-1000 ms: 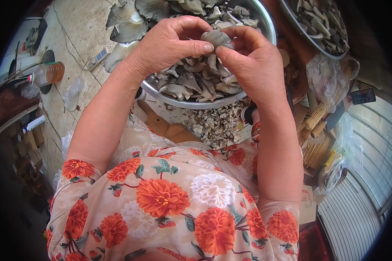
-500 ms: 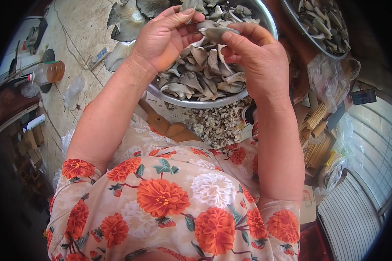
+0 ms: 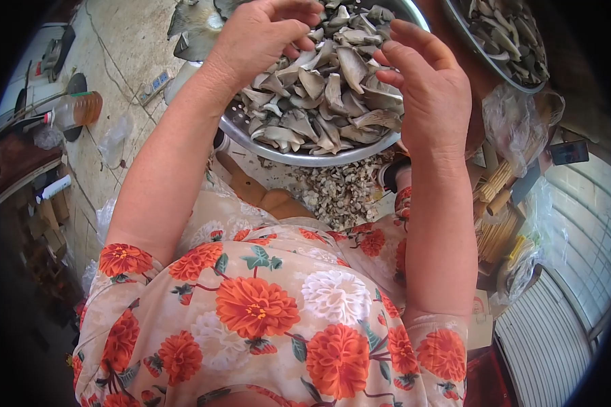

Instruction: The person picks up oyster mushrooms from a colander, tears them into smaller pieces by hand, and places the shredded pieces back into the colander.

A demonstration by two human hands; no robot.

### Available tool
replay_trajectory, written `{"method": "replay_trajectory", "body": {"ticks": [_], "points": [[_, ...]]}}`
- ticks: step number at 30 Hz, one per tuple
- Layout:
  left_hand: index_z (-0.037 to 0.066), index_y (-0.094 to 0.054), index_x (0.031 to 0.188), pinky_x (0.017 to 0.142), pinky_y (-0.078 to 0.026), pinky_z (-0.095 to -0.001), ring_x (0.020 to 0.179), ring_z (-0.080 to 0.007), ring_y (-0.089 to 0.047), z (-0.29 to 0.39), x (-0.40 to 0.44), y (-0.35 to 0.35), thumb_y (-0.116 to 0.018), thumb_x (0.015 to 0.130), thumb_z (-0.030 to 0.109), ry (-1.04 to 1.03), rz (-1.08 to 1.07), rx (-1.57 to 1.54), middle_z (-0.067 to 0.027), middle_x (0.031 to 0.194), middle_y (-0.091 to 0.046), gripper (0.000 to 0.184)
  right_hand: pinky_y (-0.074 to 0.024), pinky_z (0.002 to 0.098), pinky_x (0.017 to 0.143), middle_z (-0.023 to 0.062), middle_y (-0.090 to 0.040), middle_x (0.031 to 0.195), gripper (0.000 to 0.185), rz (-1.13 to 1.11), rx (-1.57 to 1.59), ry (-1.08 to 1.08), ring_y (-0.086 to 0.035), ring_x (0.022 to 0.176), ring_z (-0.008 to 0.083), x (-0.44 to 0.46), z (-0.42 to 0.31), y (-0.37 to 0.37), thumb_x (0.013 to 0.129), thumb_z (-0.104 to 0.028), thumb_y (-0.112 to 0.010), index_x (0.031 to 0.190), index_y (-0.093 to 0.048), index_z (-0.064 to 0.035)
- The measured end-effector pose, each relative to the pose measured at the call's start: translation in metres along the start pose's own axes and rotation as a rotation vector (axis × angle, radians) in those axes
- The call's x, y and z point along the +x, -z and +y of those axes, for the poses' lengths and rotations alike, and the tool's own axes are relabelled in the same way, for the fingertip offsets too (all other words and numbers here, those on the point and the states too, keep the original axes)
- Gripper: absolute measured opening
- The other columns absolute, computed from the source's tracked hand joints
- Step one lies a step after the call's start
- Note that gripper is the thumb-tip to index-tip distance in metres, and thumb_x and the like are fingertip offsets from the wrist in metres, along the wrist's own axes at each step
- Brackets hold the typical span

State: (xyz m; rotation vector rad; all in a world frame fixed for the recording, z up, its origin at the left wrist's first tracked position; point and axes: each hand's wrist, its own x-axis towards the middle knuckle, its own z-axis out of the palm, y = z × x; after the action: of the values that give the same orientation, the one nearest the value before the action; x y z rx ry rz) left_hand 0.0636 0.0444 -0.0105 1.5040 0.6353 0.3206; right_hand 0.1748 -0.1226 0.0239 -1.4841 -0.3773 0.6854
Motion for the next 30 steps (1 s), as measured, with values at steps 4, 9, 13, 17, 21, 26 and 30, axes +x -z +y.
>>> {"method": "replay_trajectory", "body": {"ticks": [4,9,13,17,21,26,30], "points": [[-0.004,-0.058,0.105,0.054,-0.046,-0.0244,0.064,-0.0121,-0.057,-0.004,0.0,0.038,-0.056,0.077,0.002,0.105,0.14,0.212,-0.0059,0.084,-0.062,0.029,-0.0476,0.022,0.066,0.0078,-0.063,0.099,0.029,-0.047,-0.089,-0.045,-0.063,0.082,0.0143,-0.004,-0.002,-0.001,0.081,-0.012,-0.065,0.107,-0.062,0.0007],[0.002,-0.064,0.104,0.064,-0.049,-0.0276,0.071,-0.0121,-0.062,-0.036,-0.004,0.056,-0.063,0.076,0.01,0.171,-0.025,0.92,-0.0102,0.087,-0.067,0.029,-0.0458,0.0209,0.065,0.0059,-0.064,0.095,0.027,-0.148,-0.138,-0.066,-0.062,0.077,0.0114,-0.007,-0.001,-0.006,0.081,-0.014,-0.065,0.104,-0.064,-0.0001],[0.003,-0.063,0.106,0.08,-0.05,-0.0356,0.089,-0.027,-0.064,-0.051,-0.008,0.04,-0.062,0.076,0.013,0.113,-0.207,1.184,-0.0165,0.098,-0.066,0.032,-0.0463,0.0216,0.066,0.0044,-0.065,0.092,0.028,-0.208,-0.195,-0.077,-0.061,0.076,0.0101,-0.01,0.001,-0.013,0.081,-0.016,-0.065,0.104,-0.064,-0.0004],[0.005,-0.059,0.114,0.088,-0.046,-0.0398,0.1,-0.0319,-0.06,-0.065,-0.005,0.03,-0.06,0.079,0.02,0.154,-0.111,1.164,-0.0178,0.106,-0.063,0.038,-0.0469,0.0222,0.067,0.0035,-0.065,0.09,0.027,-0.248,-0.279,-0.096,-0.061,0.075,0.0095,-0.011,0.003,-0.017,0.081,-0.017,-0.064,0.104,-0.065,-0.0019],[0.006,-0.059,0.115,0.088,-0.046,-0.0408,0.101,-0.0321,-0.059,-0.07,0.003,0.024,-0.059,0.078,0.022,0.225,-0.155,1.164,-0.0186,0.107,-0.062,0.04,-0.0471,0.0224,0.067,0.0028,-0.065,0.088,0.025,-0.268,-0.296,-0.131,-0.061,0.074,0.0094,-0.013,0.003,-0.019,0.082,-0.017,-0.064,0.102,-0.065,-0.0026],[0.001,-0.068,0.095,0.083,-0.05,-0.0382,0.097,-0.0324,-0.062,-0.065,0.01,0.021,-0.052,0.074,0.008,0.298,-0.189,1.138,-0.0187,0.104,-0.064,0.027,-0.0472,0.0223,0.065,0.0024,-0.065,0.086,0.024,-0.307,-0.314,-0.142,-0.06,0.073,0.0088,-0.015,0.002,-0.02,0.082,-0.017,-0.064,0.101,-0.065,-0.0025],[0.005,-0.066,0.095,0.082,-0.048,-0.0386,0.091,-0.0317,-0.062,-0.067,0.011,0.023,-0.057,0.078,0.019,0.307,-0.175,1.126,-0.0161,0.095,-0.066,0.024,-0.0472,0.0219,0.064,0.0021,-0.065,0.085,0.024,-0.325,-0.315,-0.147,-0.06,0.073,0.0081,-0.016,0.0,-0.018,0.082,-0.017,-0.064,0.101,-0.065,-0.0024]]}}
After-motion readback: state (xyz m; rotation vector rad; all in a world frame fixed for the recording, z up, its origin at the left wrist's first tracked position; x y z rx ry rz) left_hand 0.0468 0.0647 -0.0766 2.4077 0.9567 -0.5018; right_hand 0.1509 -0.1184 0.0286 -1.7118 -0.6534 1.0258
